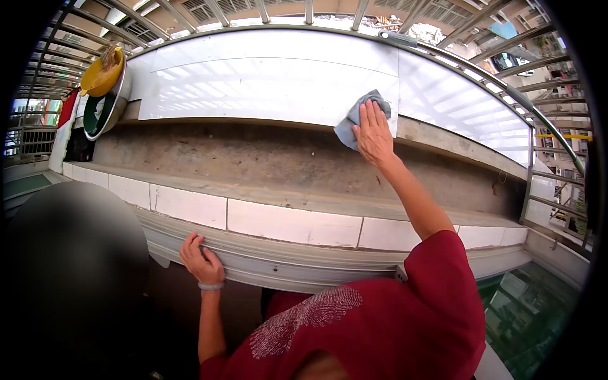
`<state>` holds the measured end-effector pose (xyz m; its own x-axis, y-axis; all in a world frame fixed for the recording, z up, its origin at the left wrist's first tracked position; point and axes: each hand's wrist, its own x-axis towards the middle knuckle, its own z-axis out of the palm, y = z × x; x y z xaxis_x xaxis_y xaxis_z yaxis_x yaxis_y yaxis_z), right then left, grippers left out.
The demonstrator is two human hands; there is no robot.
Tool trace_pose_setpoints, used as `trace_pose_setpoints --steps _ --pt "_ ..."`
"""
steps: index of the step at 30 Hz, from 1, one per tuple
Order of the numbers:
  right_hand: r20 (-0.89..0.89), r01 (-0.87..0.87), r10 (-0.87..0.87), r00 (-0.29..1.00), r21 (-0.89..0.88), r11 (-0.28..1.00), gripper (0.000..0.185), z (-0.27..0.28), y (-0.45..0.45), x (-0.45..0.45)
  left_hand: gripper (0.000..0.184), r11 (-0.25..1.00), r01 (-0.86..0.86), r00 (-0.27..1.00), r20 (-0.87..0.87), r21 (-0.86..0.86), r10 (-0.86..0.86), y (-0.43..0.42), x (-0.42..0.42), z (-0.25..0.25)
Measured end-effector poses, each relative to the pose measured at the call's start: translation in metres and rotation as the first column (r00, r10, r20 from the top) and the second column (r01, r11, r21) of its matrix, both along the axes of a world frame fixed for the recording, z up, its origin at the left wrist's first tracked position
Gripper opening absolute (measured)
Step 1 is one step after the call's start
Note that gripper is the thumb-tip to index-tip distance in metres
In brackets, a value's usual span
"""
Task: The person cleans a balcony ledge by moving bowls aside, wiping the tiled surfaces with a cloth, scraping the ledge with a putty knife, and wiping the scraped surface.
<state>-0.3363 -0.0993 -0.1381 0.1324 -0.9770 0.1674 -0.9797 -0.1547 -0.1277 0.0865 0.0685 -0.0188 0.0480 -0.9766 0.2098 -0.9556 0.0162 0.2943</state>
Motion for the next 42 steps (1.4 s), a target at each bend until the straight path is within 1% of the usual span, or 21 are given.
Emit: trace_pose_setpoints --steps 1,2,5,8,11,14,17,19,21,24,27,29,31,34,37,39,42 --pt "-0.021 0.066 -0.065 0.998 0.017 0.998 0.054 -0.002 0.002 -0.021 0.028 1.0 -0.006 1.0 -0.007 0.001 0.006 0.0 0.0 0.0" --pt "-0.047 0.096 -0.095 0.994 0.009 0.995 0.055 -0.008 -0.004 -0.039 0.028 1.0 -0.017 1.0 -0.011 0.002 0.017 0.001 0.0 0.0" --pt "-0.019 0.161 -0.162 0.987 -0.038 0.986 0.056 -0.013 -0.061 -0.061 0.028 1.0 -0.012 1.0 0.001 -0.009 0.012 0.001 0.001 -0.001" --pt "-0.057 0.167 -0.17 0.984 -0.046 0.985 0.056 -0.016 -0.083 -0.069 0.028 1.0 -0.01 1.0 -0.011 -0.003 0.01 0.001 0.002 -0.001" --pt "-0.071 0.015 -0.018 0.997 -0.041 0.999 0.055 -0.01 -0.02 -0.07 0.028 1.0 -0.019 1.0 -0.014 -0.004 0.019 0.0 0.001 -0.001" --pt "-0.07 0.026 -0.027 0.997 -0.023 0.999 0.054 -0.014 0.012 -0.07 0.028 1.0 -0.017 1.0 -0.019 -0.001 0.017 0.0 0.002 -0.002" --pt "-0.041 0.129 -0.133 0.99 -0.078 0.989 0.053 -0.021 -0.034 -0.073 0.028 1.0 -0.007 1.0 -0.012 -0.009 0.007 -0.001 0.001 -0.001" --pt "-0.045 0.168 -0.175 0.984 -0.114 0.979 0.052 -0.023 -0.059 -0.076 0.028 1.0 -0.01 1.0 -0.001 -0.004 0.01 -0.001 0.003 -0.002" --pt "-0.021 0.135 -0.138 0.99 -0.092 0.986 0.052 -0.018 -0.049 -0.074 0.028 1.0 -0.008 1.0 0.002 -0.001 0.008 0.003 0.002 -0.003" --pt "-0.097 0.024 -0.033 0.995 -0.095 0.995 0.051 -0.015 0.005 -0.071 0.028 1.0 -0.008 1.0 0.0 -0.012 0.008 0.0 0.003 -0.002" --pt "-0.117 0.04 -0.051 0.992 -0.096 0.995 0.051 -0.015 0.004 -0.07 0.029 1.0 -0.011 1.0 -0.015 -0.01 0.011 0.0 0.002 -0.003" --pt "-0.119 0.091 -0.113 0.986 -0.17 0.981 0.049 -0.017 -0.024 -0.072 0.029 1.0 -0.012 1.0 -0.013 -0.005 0.012 0.001 0.002 -0.001" --pt "-0.136 0.139 -0.167 0.977 -0.194 0.971 0.048 -0.02 -0.053 -0.077 0.028 1.0 -0.016 1.0 -0.011 -0.002 0.016 0.001 0.002 -0.002" --pt "-0.099 0.095 -0.114 0.989 -0.176 0.98 0.045 -0.023 -0.05 -0.083 0.028 1.0 -0.008 1.0 -0.015 -0.005 0.008 0.002 0.002 -0.001" --pt "-0.1 -0.05 0.033 0.994 -0.172 0.984 0.045 -0.013 0.0 -0.084 0.027 1.0 -0.013 0.999 -0.029 -0.013 0.013 0.0 0.003 -0.001" --pt "-0.084 -0.132 0.126 0.989 -0.07 0.989 0.043 -0.011 0.033 -0.087 0.027 1.0 -0.013 0.999 -0.034 -0.012 0.013 0.001 0.003 -0.001" --pt "-0.099 -0.26 0.286 0.953 0.212 0.942 0.034 0.017 0.065 -0.089 0.027 1.0 -0.012 1.0 -0.024 -0.01 0.012 -0.001 0.003 0.001"
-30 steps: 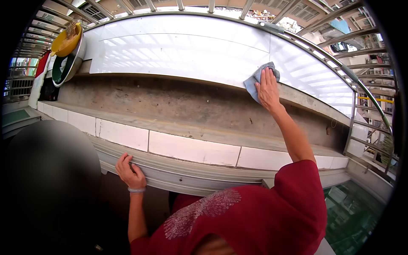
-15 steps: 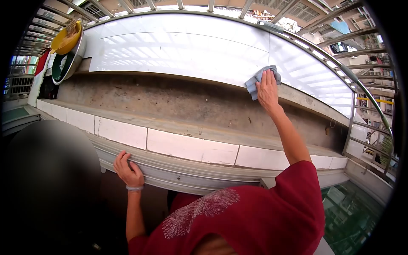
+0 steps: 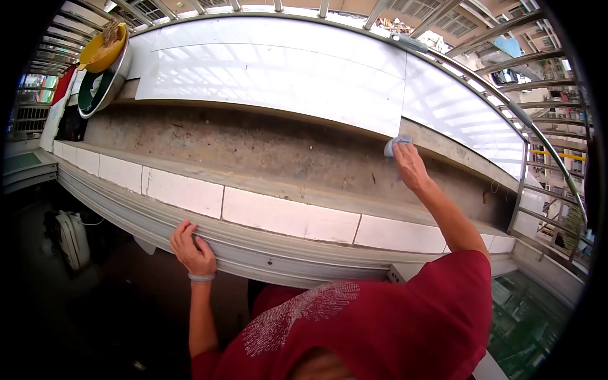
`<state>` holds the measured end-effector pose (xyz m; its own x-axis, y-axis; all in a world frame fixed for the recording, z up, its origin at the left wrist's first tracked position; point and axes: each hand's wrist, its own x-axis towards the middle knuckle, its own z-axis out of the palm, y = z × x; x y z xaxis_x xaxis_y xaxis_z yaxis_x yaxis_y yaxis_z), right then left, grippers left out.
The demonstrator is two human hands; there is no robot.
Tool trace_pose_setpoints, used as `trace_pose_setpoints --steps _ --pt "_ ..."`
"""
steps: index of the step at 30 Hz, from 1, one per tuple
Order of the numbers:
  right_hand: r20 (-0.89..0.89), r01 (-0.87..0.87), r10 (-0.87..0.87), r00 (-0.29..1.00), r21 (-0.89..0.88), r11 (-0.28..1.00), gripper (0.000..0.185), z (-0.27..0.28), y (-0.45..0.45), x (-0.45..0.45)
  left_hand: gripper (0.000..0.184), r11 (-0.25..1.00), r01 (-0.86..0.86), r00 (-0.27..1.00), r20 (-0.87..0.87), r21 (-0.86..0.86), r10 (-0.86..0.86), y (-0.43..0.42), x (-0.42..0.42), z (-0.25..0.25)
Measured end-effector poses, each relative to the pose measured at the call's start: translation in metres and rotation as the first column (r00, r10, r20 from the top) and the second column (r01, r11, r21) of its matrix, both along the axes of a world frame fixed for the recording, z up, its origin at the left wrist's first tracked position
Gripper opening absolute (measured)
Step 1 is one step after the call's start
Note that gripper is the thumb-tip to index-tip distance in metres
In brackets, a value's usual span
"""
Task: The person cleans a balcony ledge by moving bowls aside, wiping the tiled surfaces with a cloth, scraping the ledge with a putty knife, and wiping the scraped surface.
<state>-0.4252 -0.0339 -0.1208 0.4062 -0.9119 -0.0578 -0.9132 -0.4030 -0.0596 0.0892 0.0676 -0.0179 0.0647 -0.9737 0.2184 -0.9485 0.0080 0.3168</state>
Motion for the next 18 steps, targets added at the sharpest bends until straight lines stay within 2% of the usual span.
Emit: trace_pose_setpoints --steps 3,4,5,6,7,9,11,13,14,16,17,18 --pt "-0.017 0.215 -0.225 0.974 0.381 0.899 0.032 0.047 -0.007 0.009 0.027 1.0 -0.002 1.0 -0.002 0.01 0.002 0.001 -0.001 0.0" --pt "0.079 0.246 -0.286 0.955 0.33 0.912 0.033 0.053 -0.022 0.005 0.027 1.0 -0.001 1.0 -0.01 0.009 0.001 0.0 0.0 0.0" --pt "0.256 0.228 -0.377 0.89 0.467 0.855 0.029 0.076 -0.046 0.008 0.027 1.0 0.0 1.0 -0.016 0.006 0.0 0.0 0.001 0.0" --pt "0.236 0.308 -0.361 0.902 0.232 0.922 0.028 0.082 -0.062 0.014 0.028 1.0 -0.003 1.0 -0.019 0.011 0.003 0.0 0.001 0.0" --pt "0.217 0.362 -0.35 0.911 -0.019 0.932 0.028 0.083 -0.078 0.018 0.028 1.0 -0.007 1.0 -0.019 0.014 0.007 0.001 0.001 -0.001" --pt "0.379 0.4 -0.295 0.877 -0.236 0.886 0.029 0.06 -0.117 0.021 0.028 1.0 -0.014 1.0 -0.013 0.013 0.014 0.0 0.003 0.0" --pt "0.343 0.424 -0.343 0.875 -0.197 0.884 0.041 0.009 -0.155 0.018 0.027 1.0 -0.017 1.0 -0.004 0.012 0.017 0.0 0.002 0.0" --pt "0.018 0.414 -0.44 0.898 -0.373 0.83 0.053 -0.043 -0.174 0.036 0.027 1.0 -0.02 1.0 -0.005 0.012 0.02 0.001 0.003 -0.002" --pt "0.08 0.48 -0.483 0.872 -0.333 0.812 0.061 -0.057 -0.196 0.038 0.027 1.0 -0.019 1.0 -0.007 0.015 0.019 0.0 0.004 -0.003" --pt "0.104 0.579 -0.577 0.81 -0.298 0.759 0.059 -0.055 -0.235 0.067 0.027 0.999 -0.029 0.999 -0.022 0.027 0.03 -0.002 0.004 -0.003" --pt "0.082 0.552 -0.556 0.827 -0.302 0.777 0.058 -0.05 -0.25 0.09 0.027 0.999 -0.031 0.999 -0.028 0.036 0.032 -0.001 0.003 -0.001" --pt "0.11 0.461 -0.453 0.885 -0.356 0.813 0.056 -0.059 -0.266 0.115 0.027 0.999 -0.03 0.999 -0.03 0.043 0.031 0.0 0.003 0.0"
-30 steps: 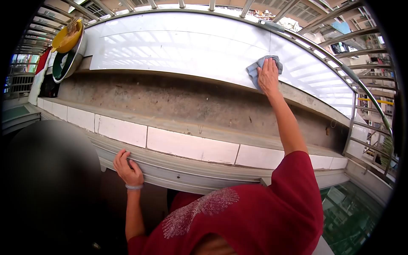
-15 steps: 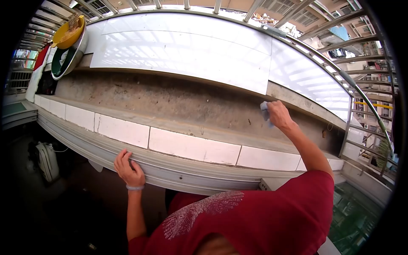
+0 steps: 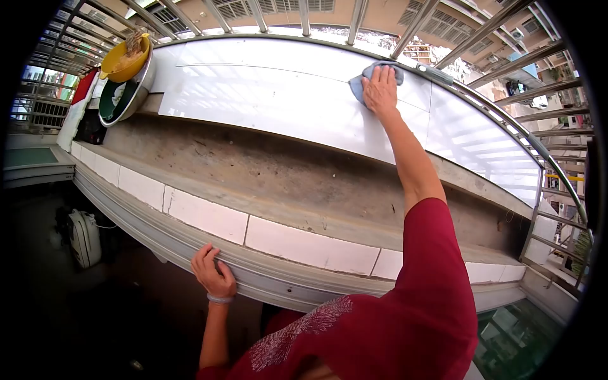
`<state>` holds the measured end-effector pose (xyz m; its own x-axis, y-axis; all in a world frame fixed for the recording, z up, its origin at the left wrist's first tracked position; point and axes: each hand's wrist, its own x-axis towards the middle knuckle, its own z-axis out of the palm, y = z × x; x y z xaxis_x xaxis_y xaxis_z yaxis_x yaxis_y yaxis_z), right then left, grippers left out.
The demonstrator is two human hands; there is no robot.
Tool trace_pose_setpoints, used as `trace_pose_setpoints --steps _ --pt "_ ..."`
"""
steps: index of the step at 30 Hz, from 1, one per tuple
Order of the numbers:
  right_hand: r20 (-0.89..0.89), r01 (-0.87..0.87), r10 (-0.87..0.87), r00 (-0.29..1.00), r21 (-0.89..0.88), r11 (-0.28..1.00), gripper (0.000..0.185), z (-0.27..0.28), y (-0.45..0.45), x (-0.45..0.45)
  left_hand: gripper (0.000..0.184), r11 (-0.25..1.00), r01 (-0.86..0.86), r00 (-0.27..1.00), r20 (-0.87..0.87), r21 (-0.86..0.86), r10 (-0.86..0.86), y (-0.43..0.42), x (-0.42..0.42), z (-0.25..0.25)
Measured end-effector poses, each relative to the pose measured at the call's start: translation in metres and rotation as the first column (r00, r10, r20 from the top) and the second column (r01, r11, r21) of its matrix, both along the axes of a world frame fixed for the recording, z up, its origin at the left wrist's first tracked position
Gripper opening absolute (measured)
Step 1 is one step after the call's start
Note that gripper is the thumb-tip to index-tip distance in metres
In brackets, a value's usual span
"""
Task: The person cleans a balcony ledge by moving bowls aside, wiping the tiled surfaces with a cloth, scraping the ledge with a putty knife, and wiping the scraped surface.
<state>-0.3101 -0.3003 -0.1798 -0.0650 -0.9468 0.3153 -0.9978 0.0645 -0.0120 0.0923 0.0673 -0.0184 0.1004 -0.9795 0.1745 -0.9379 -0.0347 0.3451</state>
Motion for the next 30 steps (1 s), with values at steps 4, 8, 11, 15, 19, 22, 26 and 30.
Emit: trace_pose_setpoints --steps 4,8,11,15,19,22,26,30 --pt "0.094 -0.272 0.262 0.96 0.109 0.956 0.054 0.013 -0.034 0.106 0.028 1.0 0.013 1.0 0.023 -0.023 -0.013 -0.002 -0.001 0.001" --pt "0.096 -0.385 0.378 0.921 0.068 0.92 0.054 0.014 -0.023 0.079 0.028 0.999 0.007 1.0 0.03 -0.032 -0.006 0.002 0.001 0.002" --pt "0.078 -0.202 0.202 0.976 -0.014 0.979 0.054 0.012 0.026 0.021 0.028 0.999 0.024 1.0 0.008 -0.029 -0.024 0.002 0.002 0.0" --pt "0.006 0.043 -0.043 0.999 -0.021 0.999 0.057 0.022 0.102 -0.038 0.029 0.999 0.03 0.999 -0.01 -0.014 -0.03 0.002 0.002 0.002" --pt "-0.057 0.152 -0.153 0.987 -0.018 0.988 0.056 0.025 0.133 -0.05 0.029 0.998 0.065 0.997 -0.027 0.001 -0.065 0.004 0.004 0.0" --pt "-0.059 0.27 -0.274 0.96 -0.057 0.961 0.054 0.016 0.129 -0.037 0.029 0.988 0.151 0.952 -0.273 0.021 -0.139 0.01 0.019 0.008" --pt "-0.012 0.375 -0.376 0.927 -0.023 0.927 0.05 0.011 0.121 -0.015 0.026 0.978 0.209 0.897 -0.395 -0.014 -0.198 0.003 0.085 0.019" --pt "-0.078 0.298 -0.302 0.95 -0.055 0.953 0.049 0.003 0.094 0.055 0.025 0.98 0.199 0.923 -0.329 -0.029 -0.197 -0.035 0.175 0.03"
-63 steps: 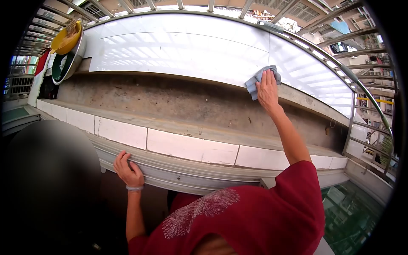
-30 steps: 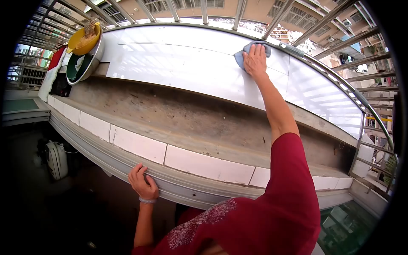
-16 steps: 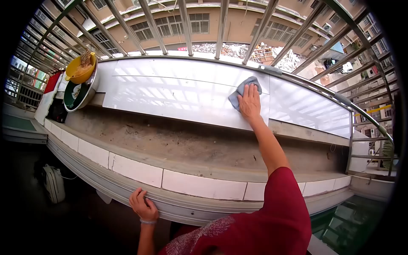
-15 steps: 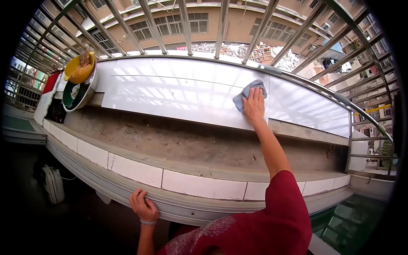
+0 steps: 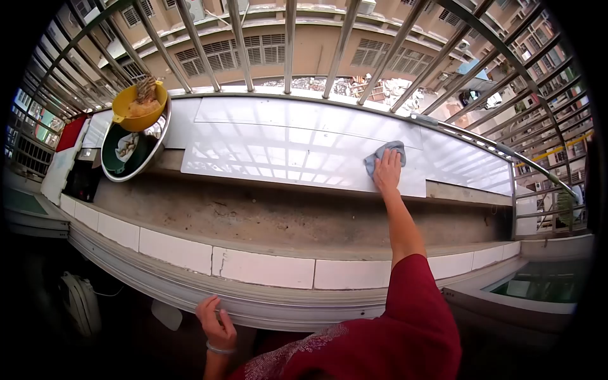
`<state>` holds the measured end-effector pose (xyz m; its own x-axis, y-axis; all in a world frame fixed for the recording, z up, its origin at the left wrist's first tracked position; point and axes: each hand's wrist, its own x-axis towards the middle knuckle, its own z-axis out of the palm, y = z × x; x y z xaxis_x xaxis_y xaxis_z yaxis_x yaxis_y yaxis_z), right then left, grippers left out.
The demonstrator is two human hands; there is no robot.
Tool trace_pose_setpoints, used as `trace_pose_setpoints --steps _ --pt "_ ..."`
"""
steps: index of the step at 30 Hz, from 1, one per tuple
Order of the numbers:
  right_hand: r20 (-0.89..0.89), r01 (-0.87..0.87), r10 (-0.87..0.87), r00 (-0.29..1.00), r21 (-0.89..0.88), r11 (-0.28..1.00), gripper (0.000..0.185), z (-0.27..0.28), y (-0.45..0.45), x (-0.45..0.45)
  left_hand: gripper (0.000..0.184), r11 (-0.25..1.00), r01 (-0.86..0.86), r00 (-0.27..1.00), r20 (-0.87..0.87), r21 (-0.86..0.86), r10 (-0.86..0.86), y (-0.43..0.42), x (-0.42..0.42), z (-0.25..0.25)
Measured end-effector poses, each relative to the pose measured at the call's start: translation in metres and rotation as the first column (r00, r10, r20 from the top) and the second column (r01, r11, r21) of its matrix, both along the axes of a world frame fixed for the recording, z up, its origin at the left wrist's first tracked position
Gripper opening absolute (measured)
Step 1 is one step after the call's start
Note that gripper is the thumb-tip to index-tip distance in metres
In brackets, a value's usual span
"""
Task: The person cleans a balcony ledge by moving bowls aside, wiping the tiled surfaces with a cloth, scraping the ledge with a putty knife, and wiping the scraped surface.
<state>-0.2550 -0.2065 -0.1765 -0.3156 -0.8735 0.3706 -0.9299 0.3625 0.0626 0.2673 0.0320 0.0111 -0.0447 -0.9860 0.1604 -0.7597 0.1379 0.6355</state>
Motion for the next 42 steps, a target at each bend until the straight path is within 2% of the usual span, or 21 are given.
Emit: trace_pose_setpoints --steps 2,5,8,11,14,15,17,21,24,25,27,30,32,35,39,42 --pt "-0.008 -0.107 0.107 0.994 -0.055 0.993 0.049 -0.011 -0.019 0.045 0.028 0.999 0.033 0.997 0.069 0.016 -0.034 -0.019 0.026 0.0" --pt "0.121 -0.208 0.218 0.968 -0.094 0.974 0.051 0.011 -0.042 0.125 0.033 0.997 0.066 0.986 0.148 0.037 -0.071 -0.036 0.04 -0.012" --pt "0.167 -0.382 0.382 0.909 -0.034 0.924 0.054 0.024 -0.051 0.175 0.039 0.992 0.108 0.977 0.175 0.071 -0.119 -0.038 0.048 -0.022" --pt "0.218 -0.566 0.541 0.812 0.071 0.821 0.052 0.044 -0.038 0.178 0.042 0.987 0.134 0.969 0.199 0.089 -0.15 -0.038 0.052 -0.026" --pt "0.231 -0.49 0.455 0.86 0.121 0.864 0.053 0.055 -0.016 0.132 0.044 0.991 0.1 0.966 0.231 0.089 -0.119 -0.039 0.049 -0.028" --pt "0.183 -0.384 0.36 0.915 0.12 0.916 0.056 0.052 -0.009 0.107 0.044 0.991 0.087 0.963 0.247 0.098 -0.109 -0.038 0.046 -0.026" --pt "0.203 -0.147 0.116 0.972 0.141 0.979 0.056 0.05 0.002 0.052 0.046 0.99 0.073 0.958 0.268 0.119 -0.103 -0.038 0.046 -0.03" --pt "0.185 0.285 -0.337 0.923 0.258 0.923 0.056 0.04 0.001 -0.034 0.05 0.986 0.047 0.932 0.349 0.16 -0.101 -0.039 0.045 -0.033" --pt "0.023 0.088 -0.091 0.996 0.108 0.99 0.055 0.007 -0.018 0.002 0.051 0.982 0.0 0.928 0.366 0.187 -0.07 -0.041 0.036 -0.028" --pt "0.08 -0.07 0.063 0.995 0.082 0.994 0.056 0.019 -0.031 0.042 0.051 0.983 0.019 0.922 0.378 0.181 -0.087 -0.043 0.036 -0.029" --pt "0.226 -0.287 0.262 0.938 0.087 0.954 0.057 0.033 -0.06 0.117 0.051 0.983 0.068 0.906 0.403 0.171 -0.132 -0.043 0.041 -0.029" --pt "0.336 -0.448 0.421 0.843 0.005 0.894 0.058 0.036 -0.103 0.194 0.048 0.983 0.051 0.928 0.355 0.174 -0.111 -0.043 0.039 -0.027" --pt "0.371 -0.565 0.527 0.765 -0.005 0.825 0.055 0.044 -0.117 0.217 0.047 0.983 0.033 0.925 0.366 0.181 -0.098 -0.04 0.039 -0.03" --pt "0.406 -0.692 0.62 0.671 0.043 0.721 0.055 0.053 -0.105 0.181 0.046 0.981 -0.001 0.912 0.403 0.196 -0.08 -0.035 0.039 -0.029" --pt "0.283 -0.382 0.329 0.901 0.155 0.911 0.057 0.056 -0.052 0.082 0.045 0.978 0.014 0.914 0.394 0.208 -0.097 -0.039 0.04 -0.029" --pt "0.204 0.035 -0.08 0.976 0.212 0.977 0.057 0.041 -0.028 -0.026 0.047 0.974 0.024 0.897 0.426 0.225 -0.121 -0.034 0.048 -0.032"
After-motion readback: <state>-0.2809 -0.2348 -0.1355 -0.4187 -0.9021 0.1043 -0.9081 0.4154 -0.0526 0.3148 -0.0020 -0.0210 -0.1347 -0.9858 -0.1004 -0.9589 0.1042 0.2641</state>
